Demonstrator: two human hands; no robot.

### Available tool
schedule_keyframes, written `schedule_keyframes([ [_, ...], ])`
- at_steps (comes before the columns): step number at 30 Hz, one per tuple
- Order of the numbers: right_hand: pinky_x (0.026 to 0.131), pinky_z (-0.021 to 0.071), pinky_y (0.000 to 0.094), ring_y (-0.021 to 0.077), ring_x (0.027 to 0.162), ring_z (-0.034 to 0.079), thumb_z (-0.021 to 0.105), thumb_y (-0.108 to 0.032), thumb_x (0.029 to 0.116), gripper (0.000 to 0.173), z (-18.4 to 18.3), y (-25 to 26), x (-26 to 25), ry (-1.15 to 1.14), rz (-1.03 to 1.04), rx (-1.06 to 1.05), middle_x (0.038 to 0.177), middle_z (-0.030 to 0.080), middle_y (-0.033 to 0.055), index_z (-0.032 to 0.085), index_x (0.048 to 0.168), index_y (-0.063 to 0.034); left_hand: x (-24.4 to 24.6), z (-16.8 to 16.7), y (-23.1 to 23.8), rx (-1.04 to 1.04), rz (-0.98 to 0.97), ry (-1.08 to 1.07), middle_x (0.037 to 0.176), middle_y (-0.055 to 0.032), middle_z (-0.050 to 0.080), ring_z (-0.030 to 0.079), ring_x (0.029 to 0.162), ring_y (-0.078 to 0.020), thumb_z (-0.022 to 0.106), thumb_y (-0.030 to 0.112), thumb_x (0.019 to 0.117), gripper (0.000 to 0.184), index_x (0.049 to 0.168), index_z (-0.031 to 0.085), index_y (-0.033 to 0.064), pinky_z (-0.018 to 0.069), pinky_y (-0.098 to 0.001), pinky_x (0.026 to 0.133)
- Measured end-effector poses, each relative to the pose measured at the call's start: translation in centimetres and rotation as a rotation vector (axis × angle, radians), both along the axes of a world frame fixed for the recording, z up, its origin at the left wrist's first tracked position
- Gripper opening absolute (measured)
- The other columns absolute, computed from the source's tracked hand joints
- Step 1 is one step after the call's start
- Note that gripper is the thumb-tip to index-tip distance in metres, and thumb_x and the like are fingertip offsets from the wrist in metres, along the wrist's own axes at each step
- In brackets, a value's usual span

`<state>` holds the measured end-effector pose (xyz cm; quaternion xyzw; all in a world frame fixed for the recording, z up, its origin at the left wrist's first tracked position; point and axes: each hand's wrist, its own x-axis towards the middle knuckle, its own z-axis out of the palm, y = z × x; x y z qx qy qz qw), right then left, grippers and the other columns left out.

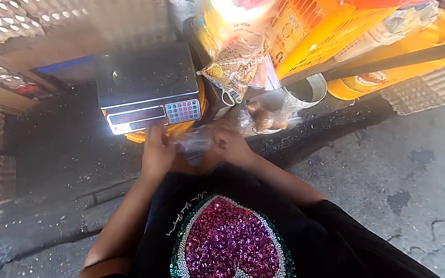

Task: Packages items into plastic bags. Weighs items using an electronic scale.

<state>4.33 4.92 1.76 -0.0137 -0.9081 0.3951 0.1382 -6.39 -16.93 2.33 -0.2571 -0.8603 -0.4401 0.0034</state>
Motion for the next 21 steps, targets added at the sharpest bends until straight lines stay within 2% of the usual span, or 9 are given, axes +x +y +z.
schedule_keyframes([
  [3, 0.073, 0.0574, 0.0343, 0.0199, 0.080, 0.066, 0.068, -0.002, 0.0889, 0.008, 0.2, -1.1, -0.1, -0.145, -0.101, -0.237, 0.094, 0.067, 0.0166, 0.066, 0.093, 0.0054, 0.6, 0.7, 0.7, -0.028, -0.029, -0.105, 0.123, -0.0144, 0.065, 0.068, 0.101, -0.0215, 0.052, 0.007, 0.1025, 0.032, 0.134, 0.060, 0.0056, 0.0572, -0.0448, 0.085],
  [6, 0.076, 0.0622, 0.0370, 0.0193, 0.084, 0.071, 0.060, 0.001, 0.0961, 0.023, -1.1, -0.4, -1.0, -0.172, -0.220, -0.607, 0.108, 0.066, 0.0166, 0.056, 0.119, 0.0059, 1.7, 1.7, 1.8, 0.291, -0.282, -0.403, 0.109, -0.0064, 0.070, 0.069, 0.096, -0.0107, 0.046, -0.004, 0.1002, 0.033, 0.129, 0.061, 0.0022, 0.0587, -0.0328, 0.088],
  [7, 0.075, 0.0613, 0.0367, 0.0187, 0.083, 0.070, 0.057, 0.000, 0.0981, 0.025, -1.4, -0.2, -1.2, -0.184, -0.248, -0.706, 0.109, 0.066, 0.0151, 0.054, 0.123, 0.0039, 1.9, 1.7, 2.0, 0.447, -0.410, -0.532, 0.106, -0.0049, 0.072, 0.071, 0.095, -0.0123, 0.045, -0.003, 0.1018, 0.031, 0.128, 0.061, 0.0037, 0.0603, -0.0355, 0.090],
  [10, 0.067, 0.0584, 0.0295, 0.0118, 0.074, 0.066, 0.047, 0.004, 0.1009, 0.024, -1.2, -0.2, -1.5, -0.195, -0.265, -1.079, 0.098, 0.067, 0.0069, 0.054, 0.124, -0.0011, 1.5, 1.2, 2.0, 0.575, -0.650, -0.698, 0.101, 0.0040, 0.073, 0.070, 0.092, -0.0081, 0.052, 0.005, 0.1042, 0.022, 0.119, 0.067, 0.0123, 0.0599, -0.0331, 0.089],
  [13, 0.064, 0.0578, 0.0284, 0.0103, 0.067, 0.065, 0.039, -0.008, 0.1064, 0.023, -0.7, 1.6, -1.6, -0.229, -0.175, -1.445, 0.086, 0.067, 0.0025, 0.056, 0.122, -0.0095, 0.4, 0.3, 2.0, 0.350, -0.605, -0.702, 0.103, 0.0004, 0.071, 0.069, 0.089, -0.0067, 0.067, 0.006, 0.0931, 0.041, 0.132, 0.054, 0.0077, 0.0586, -0.0282, 0.084],
  [15, 0.051, 0.0466, 0.0211, 0.0043, 0.053, 0.050, 0.040, -0.022, 0.1078, 0.026, -0.4, 1.7, -1.6, -0.228, -0.135, -1.444, 0.070, 0.057, -0.0033, 0.063, 0.106, -0.0103, 0.1, 0.7, 2.4, 0.040, -0.471, -0.624, 0.100, -0.0024, 0.073, 0.070, 0.085, -0.0076, 0.077, 0.016, 0.0900, 0.054, 0.136, 0.051, 0.0078, 0.0593, -0.0290, 0.081],
  [18, 0.054, 0.0457, 0.0185, 0.0017, 0.054, 0.049, 0.039, -0.016, 0.1073, 0.026, 1.0, 0.0, -0.5, -0.232, -0.008, -1.221, 0.070, 0.057, -0.0049, 0.061, 0.095, -0.0094, 0.7, 2.4, 3.3, -0.353, -0.320, -0.436, 0.089, -0.0124, 0.068, 0.064, 0.080, -0.0243, 0.066, 0.020, 0.0959, 0.036, 0.128, 0.064, 0.0030, 0.0526, -0.0471, 0.078],
  [20, 0.068, 0.0530, 0.0229, 0.0037, 0.069, 0.058, 0.053, -0.010, 0.1012, 0.013, 1.1, 0.0, 0.0, -0.209, 0.123, -0.949, 0.081, 0.062, -0.0016, 0.061, 0.111, -0.0060, 1.0, 2.0, 3.5, -0.396, -0.173, -0.273, 0.087, -0.0192, 0.069, 0.068, 0.079, -0.0358, 0.061, 0.015, 0.0976, 0.031, 0.125, 0.066, 0.0005, 0.0537, -0.0586, 0.076],
  [21, 0.074, 0.0548, 0.0256, 0.0058, 0.075, 0.061, 0.064, -0.013, 0.0966, 0.029, 1.2, 0.2, 0.2, -0.228, 0.167, -0.745, 0.087, 0.065, 0.0027, 0.058, 0.123, -0.0039, 0.9, 1.4, 3.5, -0.364, -0.089, -0.177, 0.087, -0.0190, 0.069, 0.068, 0.077, -0.0356, 0.063, 0.015, 0.0978, 0.033, 0.127, 0.065, 0.0008, 0.0547, -0.0578, 0.073],
])
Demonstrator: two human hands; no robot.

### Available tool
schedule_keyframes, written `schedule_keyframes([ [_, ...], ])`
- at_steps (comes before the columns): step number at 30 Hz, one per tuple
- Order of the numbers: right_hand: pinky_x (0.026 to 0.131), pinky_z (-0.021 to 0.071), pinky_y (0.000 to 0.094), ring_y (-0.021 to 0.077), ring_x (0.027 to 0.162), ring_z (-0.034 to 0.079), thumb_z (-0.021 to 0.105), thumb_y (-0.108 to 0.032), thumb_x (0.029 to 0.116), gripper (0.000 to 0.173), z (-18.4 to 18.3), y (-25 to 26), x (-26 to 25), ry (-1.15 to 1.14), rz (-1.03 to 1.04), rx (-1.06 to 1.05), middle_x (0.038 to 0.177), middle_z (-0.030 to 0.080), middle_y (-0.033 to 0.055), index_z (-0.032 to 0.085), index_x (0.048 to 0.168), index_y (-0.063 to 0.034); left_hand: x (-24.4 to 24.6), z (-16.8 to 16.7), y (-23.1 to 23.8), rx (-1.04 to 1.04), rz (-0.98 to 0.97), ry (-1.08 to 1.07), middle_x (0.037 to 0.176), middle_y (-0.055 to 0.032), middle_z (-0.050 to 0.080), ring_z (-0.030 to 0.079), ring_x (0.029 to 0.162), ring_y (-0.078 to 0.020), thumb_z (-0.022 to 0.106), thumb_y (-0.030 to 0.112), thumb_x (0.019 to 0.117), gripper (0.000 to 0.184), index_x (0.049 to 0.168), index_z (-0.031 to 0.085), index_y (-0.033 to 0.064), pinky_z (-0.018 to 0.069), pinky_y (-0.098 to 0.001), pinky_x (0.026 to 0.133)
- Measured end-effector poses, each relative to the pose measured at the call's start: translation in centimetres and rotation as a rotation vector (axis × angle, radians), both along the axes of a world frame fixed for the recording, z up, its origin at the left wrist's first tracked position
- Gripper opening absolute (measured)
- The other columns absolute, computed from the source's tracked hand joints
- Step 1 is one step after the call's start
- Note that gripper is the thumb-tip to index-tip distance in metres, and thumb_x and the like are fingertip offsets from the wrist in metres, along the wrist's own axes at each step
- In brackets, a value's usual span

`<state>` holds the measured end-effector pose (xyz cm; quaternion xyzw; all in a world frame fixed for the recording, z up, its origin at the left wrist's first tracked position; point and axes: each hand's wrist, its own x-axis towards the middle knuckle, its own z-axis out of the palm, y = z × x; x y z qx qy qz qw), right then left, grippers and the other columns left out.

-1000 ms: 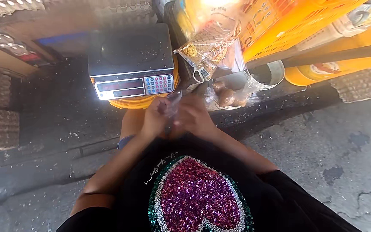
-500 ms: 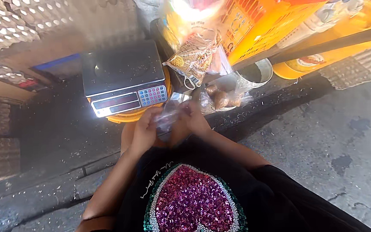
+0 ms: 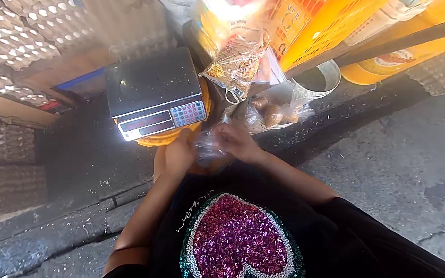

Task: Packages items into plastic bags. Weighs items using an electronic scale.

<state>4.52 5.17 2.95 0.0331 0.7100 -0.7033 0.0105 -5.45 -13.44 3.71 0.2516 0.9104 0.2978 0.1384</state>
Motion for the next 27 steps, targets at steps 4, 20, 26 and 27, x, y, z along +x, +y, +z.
schedule_keyframes([
  [4, 0.083, 0.0559, 0.0485, 0.0276, 0.090, 0.066, 0.073, -0.016, 0.0898, 0.062, -1.2, 1.0, 0.0, -0.076, -0.033, 0.524, 0.106, 0.068, 0.0184, 0.051, 0.146, -0.0040, 0.3, -0.7, -0.6, 0.333, -0.195, 0.168, 0.116, -0.0189, 0.060, 0.062, 0.081, -0.0188, 0.069, -0.003, 0.0835, 0.041, 0.124, 0.065, 0.0017, 0.0560, -0.0346, 0.068],
  [20, 0.092, 0.0585, 0.0396, 0.0189, 0.110, 0.067, 0.045, -0.024, 0.1034, 0.048, -1.8, 8.3, 2.9, 0.147, -0.501, -0.029, 0.137, 0.059, 0.0119, 0.043, 0.147, -0.0039, -7.2, 7.7, 5.3, 0.091, -0.258, -0.137, 0.124, -0.0212, 0.068, 0.070, 0.108, -0.0292, 0.056, 0.038, 0.1060, 0.075, 0.161, 0.021, 0.0010, 0.0558, -0.0511, 0.097],
  [26, 0.086, 0.0566, 0.0381, 0.0222, 0.105, 0.066, 0.037, -0.029, 0.1108, 0.048, -6.5, 8.8, 5.0, -0.264, -0.630, -0.200, 0.131, 0.060, 0.0184, 0.041, 0.147, 0.0010, -9.7, 12.3, 12.3, 0.301, -0.259, 0.079, 0.139, -0.0189, 0.062, 0.067, 0.117, -0.0254, 0.073, 0.016, 0.0955, 0.095, 0.163, 0.008, 0.0027, 0.0551, -0.0415, 0.100],
  [27, 0.088, 0.0554, 0.0405, 0.0251, 0.106, 0.065, 0.040, -0.028, 0.1112, 0.046, -6.9, 8.7, 4.9, -0.362, -0.616, -0.234, 0.133, 0.058, 0.0202, 0.041, 0.148, -0.0004, -10.0, 12.8, 14.2, 0.233, -0.287, 0.150, 0.139, -0.0184, 0.062, 0.068, 0.116, -0.0269, 0.069, 0.018, 0.0986, 0.087, 0.163, 0.013, 0.0016, 0.0550, -0.0433, 0.099],
])
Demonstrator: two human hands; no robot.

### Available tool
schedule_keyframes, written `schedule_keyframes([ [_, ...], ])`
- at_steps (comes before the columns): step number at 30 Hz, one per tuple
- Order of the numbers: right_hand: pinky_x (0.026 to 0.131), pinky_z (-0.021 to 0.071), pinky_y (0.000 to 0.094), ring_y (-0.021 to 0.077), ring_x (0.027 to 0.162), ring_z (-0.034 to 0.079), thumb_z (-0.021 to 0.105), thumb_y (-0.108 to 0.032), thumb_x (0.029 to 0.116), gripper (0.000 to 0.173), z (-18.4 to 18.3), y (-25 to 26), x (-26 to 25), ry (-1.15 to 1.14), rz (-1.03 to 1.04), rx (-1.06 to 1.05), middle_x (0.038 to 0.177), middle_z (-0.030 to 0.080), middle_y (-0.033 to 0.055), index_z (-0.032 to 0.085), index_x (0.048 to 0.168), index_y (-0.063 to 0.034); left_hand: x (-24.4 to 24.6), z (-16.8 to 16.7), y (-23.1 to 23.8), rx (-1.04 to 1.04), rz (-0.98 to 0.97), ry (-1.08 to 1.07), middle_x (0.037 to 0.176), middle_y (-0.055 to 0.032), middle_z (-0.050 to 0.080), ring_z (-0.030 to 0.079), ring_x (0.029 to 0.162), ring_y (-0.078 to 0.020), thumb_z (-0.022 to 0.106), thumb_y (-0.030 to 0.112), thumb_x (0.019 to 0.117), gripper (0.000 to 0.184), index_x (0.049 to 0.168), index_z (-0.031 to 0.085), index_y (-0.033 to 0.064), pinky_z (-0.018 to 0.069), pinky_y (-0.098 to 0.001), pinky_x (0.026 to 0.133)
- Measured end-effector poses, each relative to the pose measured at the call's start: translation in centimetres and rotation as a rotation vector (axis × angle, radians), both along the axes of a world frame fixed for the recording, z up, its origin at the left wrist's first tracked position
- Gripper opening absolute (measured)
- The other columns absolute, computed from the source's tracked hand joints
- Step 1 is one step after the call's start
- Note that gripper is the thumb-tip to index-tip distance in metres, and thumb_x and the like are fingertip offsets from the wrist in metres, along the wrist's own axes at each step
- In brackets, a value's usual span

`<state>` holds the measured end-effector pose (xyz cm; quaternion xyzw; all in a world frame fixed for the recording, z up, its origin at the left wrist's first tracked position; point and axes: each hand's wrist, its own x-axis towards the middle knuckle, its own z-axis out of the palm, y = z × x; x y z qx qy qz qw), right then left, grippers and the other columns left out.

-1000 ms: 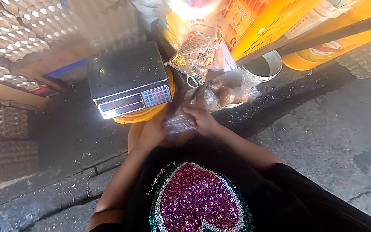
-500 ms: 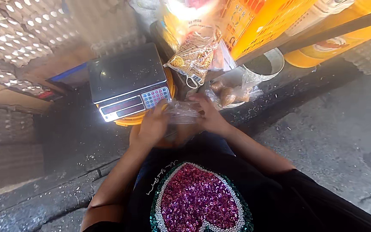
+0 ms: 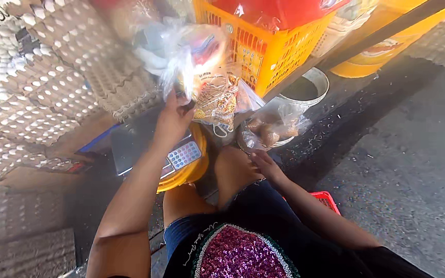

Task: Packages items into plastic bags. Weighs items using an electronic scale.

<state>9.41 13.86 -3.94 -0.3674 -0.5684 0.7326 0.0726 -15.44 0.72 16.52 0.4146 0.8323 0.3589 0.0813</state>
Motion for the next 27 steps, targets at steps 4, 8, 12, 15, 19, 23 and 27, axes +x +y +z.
schedule_keyframes([
  [4, 0.087, 0.0545, 0.0408, 0.0259, 0.105, 0.065, 0.047, -0.020, 0.1092, 0.045, -0.6, 0.2, -1.2, -0.085, 0.120, -0.006, 0.133, 0.057, 0.0216, 0.041, 0.149, -0.0009, -1.2, 1.3, 8.1, -0.163, -0.099, 0.256, 0.136, -0.0208, 0.063, 0.065, 0.121, -0.0362, 0.056, 0.014, 0.1041, 0.053, 0.152, 0.040, -0.0038, 0.0493, -0.0541, 0.105],
  [8, 0.087, 0.0560, 0.0407, 0.0262, 0.105, 0.066, 0.051, -0.021, 0.1080, 0.045, -0.6, 0.1, -3.2, -0.009, 0.194, -0.025, 0.135, 0.056, 0.0221, 0.043, 0.148, -0.0010, -2.4, 0.7, 15.7, -0.331, -0.264, 0.451, 0.132, -0.0239, 0.064, 0.061, 0.125, -0.0411, 0.054, 0.018, 0.1039, 0.047, 0.146, 0.049, -0.0025, 0.0454, -0.0571, 0.108],
  [12, 0.086, 0.0589, 0.0420, 0.0234, 0.101, 0.069, 0.056, -0.031, 0.1054, 0.046, -3.2, 0.5, -6.0, 0.028, 0.233, -0.018, 0.129, 0.062, 0.0175, 0.052, 0.144, -0.0065, -2.4, -0.6, 21.1, -0.515, -0.296, 0.553, 0.123, -0.0282, 0.065, 0.062, 0.121, -0.0442, 0.051, 0.004, 0.1009, 0.038, 0.139, 0.056, -0.0009, 0.0474, -0.0583, 0.104],
  [15, 0.084, 0.0589, 0.0387, 0.0201, 0.096, 0.070, 0.055, -0.034, 0.1059, 0.047, -3.7, 0.4, -7.9, 0.010, 0.178, -0.077, 0.124, 0.065, 0.0146, 0.052, 0.145, -0.0069, -2.4, -1.2, 23.6, -0.645, -0.243, 0.587, 0.125, -0.0295, 0.063, 0.059, 0.123, -0.0451, 0.050, 0.000, 0.1011, 0.042, 0.143, 0.052, -0.0012, 0.0460, -0.0580, 0.104],
  [19, 0.083, 0.0615, 0.0338, 0.0153, 0.094, 0.073, 0.050, -0.032, 0.1078, 0.045, -3.7, 0.5, -8.9, -0.003, 0.159, -0.124, 0.118, 0.070, 0.0083, 0.054, 0.144, -0.0069, -2.8, -2.9, 25.4, -0.778, -0.201, 0.657, 0.128, -0.0227, 0.065, 0.056, 0.128, -0.0404, 0.056, 0.003, 0.0985, 0.044, 0.143, 0.055, 0.0029, 0.0387, -0.0556, 0.110],
  [23, 0.085, 0.0613, 0.0321, 0.0145, 0.097, 0.073, 0.048, -0.026, 0.1088, 0.040, -3.9, 0.3, -9.5, 0.010, 0.125, -0.224, 0.122, 0.070, 0.0073, 0.054, 0.143, -0.0061, -1.8, -3.4, 25.6, -0.896, -0.166, 0.656, 0.128, -0.0212, 0.066, 0.057, 0.125, -0.0400, 0.061, 0.004, 0.0945, 0.047, 0.141, 0.058, 0.0047, 0.0373, -0.0566, 0.111],
  [27, 0.084, 0.0580, 0.0294, 0.0129, 0.097, 0.071, 0.040, -0.025, 0.1120, 0.036, -2.7, 0.6, -10.8, 0.029, 0.048, -0.301, 0.126, 0.067, 0.0093, 0.052, 0.139, -0.0039, -1.0, -1.8, 25.0, -0.892, -0.115, 0.595, 0.121, -0.0265, 0.066, 0.061, 0.119, -0.0432, 0.066, 0.003, 0.0916, 0.037, 0.127, 0.062, -0.0053, 0.0433, -0.0590, 0.104],
])
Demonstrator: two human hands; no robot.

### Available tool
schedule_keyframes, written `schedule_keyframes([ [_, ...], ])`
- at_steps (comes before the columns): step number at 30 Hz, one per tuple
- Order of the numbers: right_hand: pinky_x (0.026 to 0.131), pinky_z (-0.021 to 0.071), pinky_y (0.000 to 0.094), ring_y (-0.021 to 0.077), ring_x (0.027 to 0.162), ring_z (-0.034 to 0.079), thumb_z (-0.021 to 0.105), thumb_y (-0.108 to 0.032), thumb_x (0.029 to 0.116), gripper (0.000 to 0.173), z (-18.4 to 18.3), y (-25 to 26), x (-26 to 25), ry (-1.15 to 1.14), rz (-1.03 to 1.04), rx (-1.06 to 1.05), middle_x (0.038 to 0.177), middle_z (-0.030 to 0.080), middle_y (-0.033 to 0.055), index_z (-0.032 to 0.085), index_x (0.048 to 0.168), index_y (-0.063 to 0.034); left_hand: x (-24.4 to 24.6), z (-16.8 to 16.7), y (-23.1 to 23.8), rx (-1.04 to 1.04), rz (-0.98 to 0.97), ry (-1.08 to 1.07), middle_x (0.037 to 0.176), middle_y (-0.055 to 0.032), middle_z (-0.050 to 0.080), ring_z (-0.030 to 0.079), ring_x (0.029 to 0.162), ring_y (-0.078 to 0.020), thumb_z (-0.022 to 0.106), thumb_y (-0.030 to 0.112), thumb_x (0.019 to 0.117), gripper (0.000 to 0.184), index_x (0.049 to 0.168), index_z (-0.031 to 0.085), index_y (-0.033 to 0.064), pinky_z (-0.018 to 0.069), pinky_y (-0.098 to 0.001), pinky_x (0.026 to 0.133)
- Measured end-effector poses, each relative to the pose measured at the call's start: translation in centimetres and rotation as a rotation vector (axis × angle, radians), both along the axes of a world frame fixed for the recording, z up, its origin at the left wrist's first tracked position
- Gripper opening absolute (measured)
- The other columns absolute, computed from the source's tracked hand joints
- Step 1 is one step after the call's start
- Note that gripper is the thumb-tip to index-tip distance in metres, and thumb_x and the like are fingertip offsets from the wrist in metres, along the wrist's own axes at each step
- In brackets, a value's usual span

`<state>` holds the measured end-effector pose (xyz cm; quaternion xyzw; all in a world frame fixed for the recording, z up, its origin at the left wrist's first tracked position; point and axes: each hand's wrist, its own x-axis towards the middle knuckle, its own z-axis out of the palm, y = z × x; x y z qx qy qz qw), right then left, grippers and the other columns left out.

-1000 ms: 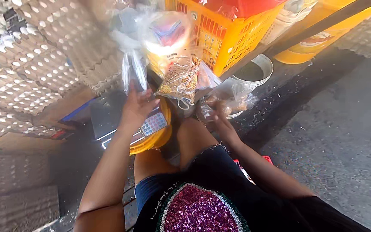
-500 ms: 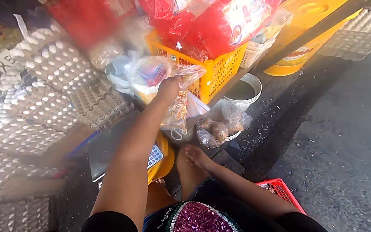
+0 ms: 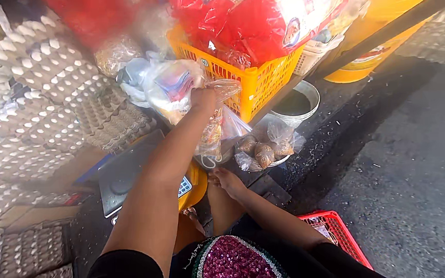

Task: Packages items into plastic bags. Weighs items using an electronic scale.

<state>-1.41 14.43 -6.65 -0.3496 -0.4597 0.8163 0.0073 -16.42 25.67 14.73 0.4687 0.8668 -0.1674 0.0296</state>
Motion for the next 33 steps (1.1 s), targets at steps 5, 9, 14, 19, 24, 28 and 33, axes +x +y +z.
schedule_keyframes([
  [5, 0.079, 0.0557, 0.0284, 0.0138, 0.094, 0.069, 0.034, -0.020, 0.1135, 0.034, 1.3, 0.5, -1.2, 0.003, -0.091, -0.103, 0.122, 0.064, 0.0137, 0.048, 0.136, 0.0005, 2.1, 4.4, -4.3, 0.031, 0.028, -0.065, 0.119, -0.0324, 0.064, 0.062, 0.115, -0.0493, 0.067, 0.000, 0.0903, 0.051, 0.138, 0.050, -0.0081, 0.0471, -0.0628, 0.099],
  [9, 0.077, 0.0555, 0.0296, 0.0155, 0.092, 0.068, 0.034, -0.018, 0.1132, 0.033, 1.6, 0.4, -1.6, 0.009, -0.142, -0.151, 0.121, 0.063, 0.0146, 0.044, 0.139, -0.0012, 1.0, 8.6, -10.8, 0.229, 0.041, -0.080, 0.116, -0.0333, 0.066, 0.063, 0.112, -0.0534, 0.057, -0.002, 0.0961, 0.044, 0.140, 0.054, -0.0031, 0.0482, -0.0692, 0.094],
  [14, 0.079, 0.0565, 0.0317, 0.0194, 0.093, 0.067, 0.041, -0.015, 0.1109, 0.036, 1.9, 0.8, -1.4, 0.030, -0.207, -0.152, 0.121, 0.060, 0.0188, 0.043, 0.144, 0.0006, -0.6, 9.5, -19.7, 0.552, -0.069, -0.035, 0.108, -0.0252, 0.072, 0.069, 0.102, -0.0474, 0.054, 0.004, 0.1007, 0.027, 0.124, 0.067, -0.0027, 0.0503, -0.0697, 0.088],
  [19, 0.076, 0.0566, 0.0316, 0.0195, 0.089, 0.068, 0.039, -0.019, 0.1124, 0.035, 2.4, 1.0, -1.6, 0.019, -0.246, -0.180, 0.117, 0.061, 0.0185, 0.045, 0.141, 0.0001, -0.3, 12.0, -27.5, 0.804, -0.023, 0.068, 0.108, -0.0271, 0.071, 0.069, 0.099, -0.0448, 0.061, 0.005, 0.0980, 0.027, 0.123, 0.067, -0.0037, 0.0505, -0.0680, 0.085],
  [24, 0.075, 0.0577, 0.0295, 0.0180, 0.086, 0.069, 0.031, -0.021, 0.1141, 0.038, 3.0, 1.4, -2.9, 0.017, -0.272, -0.161, 0.114, 0.062, 0.0188, 0.044, 0.140, 0.0037, 1.7, 15.1, -33.3, 0.892, 0.039, 0.177, 0.109, -0.0328, 0.067, 0.066, 0.098, -0.0441, 0.062, 0.012, 0.0973, 0.032, 0.120, 0.063, -0.0103, 0.0491, -0.0637, 0.087],
  [28, 0.082, 0.0563, 0.0318, 0.0197, 0.095, 0.068, 0.034, -0.020, 0.1133, 0.039, 2.8, 3.4, -2.7, -0.131, -0.021, 0.106, 0.123, 0.063, 0.0200, 0.044, 0.144, 0.0028, 3.6, 15.7, -35.4, 0.801, 0.078, 0.140, 0.107, -0.0286, 0.070, 0.067, 0.097, -0.0464, 0.054, 0.004, 0.0971, 0.028, 0.121, 0.066, -0.0050, 0.0489, -0.0673, 0.084],
  [33, 0.086, 0.0568, 0.0356, 0.0229, 0.103, 0.066, 0.047, -0.011, 0.1062, 0.044, 5.8, 0.8, 0.4, 0.017, -0.119, 0.467, 0.133, 0.057, 0.0256, 0.043, 0.146, 0.0060, 4.2, 15.3, -38.5, 0.686, -0.018, 0.135, 0.096, -0.0284, 0.071, 0.069, 0.088, -0.0508, 0.058, -0.006, 0.0913, 0.023, 0.112, 0.069, -0.0052, 0.0510, -0.0689, 0.075],
])
